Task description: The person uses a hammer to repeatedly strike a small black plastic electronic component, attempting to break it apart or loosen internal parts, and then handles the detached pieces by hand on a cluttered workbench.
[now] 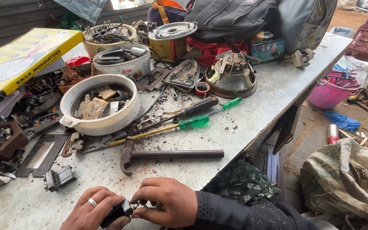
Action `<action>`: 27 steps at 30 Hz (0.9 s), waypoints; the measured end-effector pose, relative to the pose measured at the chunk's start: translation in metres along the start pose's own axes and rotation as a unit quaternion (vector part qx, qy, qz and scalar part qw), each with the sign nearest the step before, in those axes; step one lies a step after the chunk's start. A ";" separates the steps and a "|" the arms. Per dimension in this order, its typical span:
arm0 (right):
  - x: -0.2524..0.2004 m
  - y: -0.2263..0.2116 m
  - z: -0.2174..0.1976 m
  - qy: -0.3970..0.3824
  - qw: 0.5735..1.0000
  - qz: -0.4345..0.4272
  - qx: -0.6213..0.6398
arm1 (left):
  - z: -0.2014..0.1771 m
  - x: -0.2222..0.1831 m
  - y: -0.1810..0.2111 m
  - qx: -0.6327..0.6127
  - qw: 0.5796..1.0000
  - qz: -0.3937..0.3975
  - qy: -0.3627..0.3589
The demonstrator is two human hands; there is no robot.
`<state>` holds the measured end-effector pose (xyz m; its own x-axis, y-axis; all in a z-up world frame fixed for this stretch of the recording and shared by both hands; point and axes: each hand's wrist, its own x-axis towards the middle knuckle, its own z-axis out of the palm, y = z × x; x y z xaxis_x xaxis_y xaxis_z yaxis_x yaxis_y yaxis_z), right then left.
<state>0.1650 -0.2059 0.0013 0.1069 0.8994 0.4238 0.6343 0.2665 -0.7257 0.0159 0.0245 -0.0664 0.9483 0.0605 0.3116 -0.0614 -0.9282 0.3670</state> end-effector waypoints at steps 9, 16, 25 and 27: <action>0.000 -0.001 -0.001 -0.006 1.000 0.008 0.003 | -0.001 0.000 -0.001 0.001 1.000 -0.001 -0.007; -0.001 0.001 0.000 -0.002 1.000 0.002 0.004 | 0.000 -0.001 -0.001 -0.002 1.000 0.008 0.005; -0.001 0.000 -0.001 -0.007 1.000 0.003 0.003 | -0.003 -0.001 0.002 0.000 1.000 0.010 0.014; -0.001 0.000 -0.001 -0.007 1.000 0.002 0.002 | -0.003 0.000 0.002 0.002 1.000 0.011 0.013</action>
<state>0.1654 -0.2069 0.0017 0.0980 0.9051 0.4138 0.6314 0.2648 -0.7288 0.0145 0.0233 -0.0628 0.9387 0.0498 0.3412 -0.0802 -0.9309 0.3563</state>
